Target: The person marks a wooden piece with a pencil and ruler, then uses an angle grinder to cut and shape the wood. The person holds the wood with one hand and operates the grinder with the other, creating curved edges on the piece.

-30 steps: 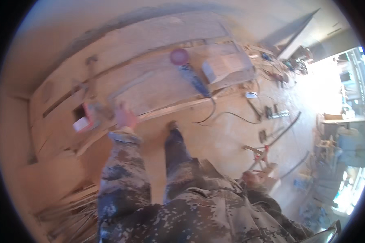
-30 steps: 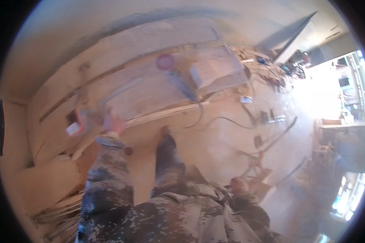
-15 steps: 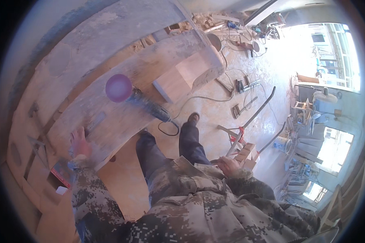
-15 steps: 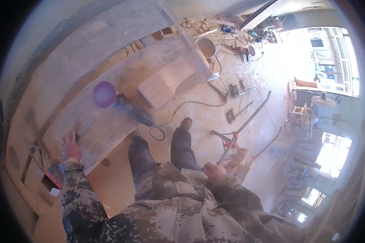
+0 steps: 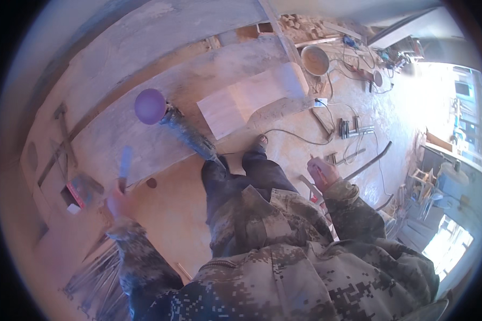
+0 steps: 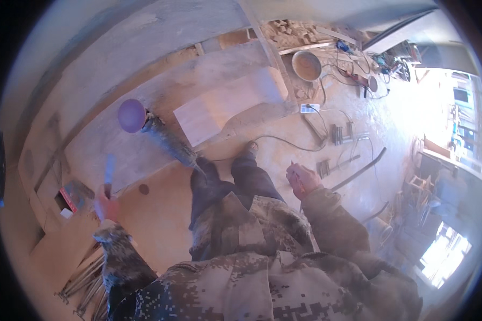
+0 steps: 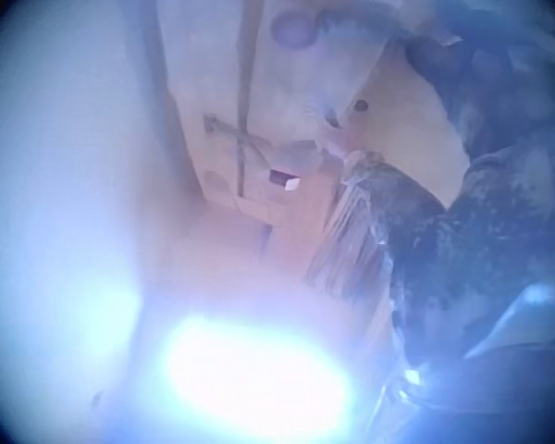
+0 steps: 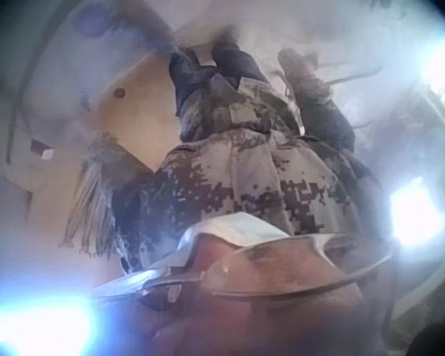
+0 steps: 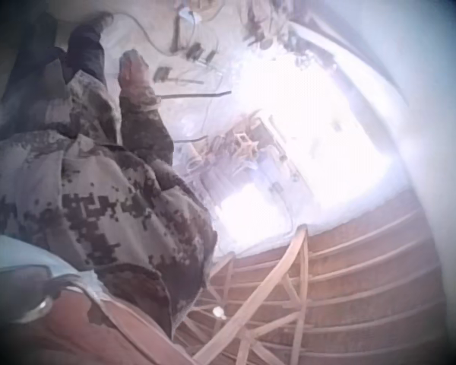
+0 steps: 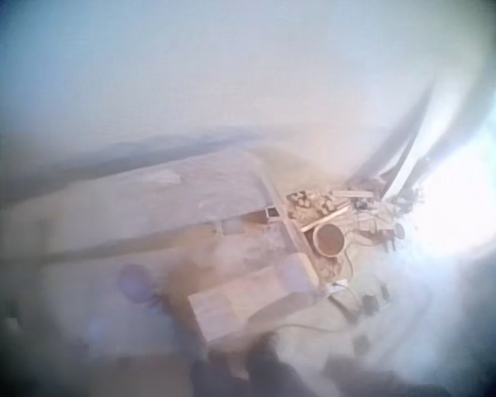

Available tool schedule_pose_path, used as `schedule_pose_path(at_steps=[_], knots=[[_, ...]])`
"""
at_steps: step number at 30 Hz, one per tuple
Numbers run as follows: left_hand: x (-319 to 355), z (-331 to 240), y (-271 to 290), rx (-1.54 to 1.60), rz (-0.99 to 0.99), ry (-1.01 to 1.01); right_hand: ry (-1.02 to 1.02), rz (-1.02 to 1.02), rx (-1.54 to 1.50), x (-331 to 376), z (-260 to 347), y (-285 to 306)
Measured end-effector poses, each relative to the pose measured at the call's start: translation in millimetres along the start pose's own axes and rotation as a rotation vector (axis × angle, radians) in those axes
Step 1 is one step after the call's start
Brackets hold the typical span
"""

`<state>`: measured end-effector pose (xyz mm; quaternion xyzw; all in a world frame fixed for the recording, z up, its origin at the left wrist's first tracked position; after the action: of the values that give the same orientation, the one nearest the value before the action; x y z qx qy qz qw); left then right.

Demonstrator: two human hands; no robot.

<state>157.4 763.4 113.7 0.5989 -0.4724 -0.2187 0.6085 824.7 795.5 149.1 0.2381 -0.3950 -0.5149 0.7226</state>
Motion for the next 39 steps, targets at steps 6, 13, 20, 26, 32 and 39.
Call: schedule_pose_path(at_steps=[6, 13, 20, 26, 32, 39], knots=[[40, -192, 16, 0.513, 0.132, -0.422, 0.246, -0.157, -0.217, -73, 115, 11], [-8, -265, -1, 0.37, 0.254, -0.406, 0.607, -0.169, -0.021, -147, 181, -36], [-28, -269, -10, 0.402, 0.36, -0.427, 0.578, -0.119, 0.08, -154, 166, -63], [-44, -285, -15, 0.473, 0.535, -0.467, 0.572, -0.14, 0.029, -154, 159, -70], [-58, -288, -25, 0.613, 0.633, -0.506, 0.583, -0.192, -0.001, -154, 155, -74], [-68, -294, -20, 0.604, 0.804, -0.367, 0.565, -0.246, -0.033, -156, 153, -79]])
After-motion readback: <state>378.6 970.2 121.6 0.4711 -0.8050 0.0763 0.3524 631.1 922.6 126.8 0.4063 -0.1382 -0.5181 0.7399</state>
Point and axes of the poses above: each hand's wrist, its own x-axis away from the middle knuckle, its own y-axis out of the back of the hand, z = x × y, the point moved 2 cm from there along -x, towards the middle knuckle, and after that the axes turned 4 degrees about x, right-handed, at the moved point
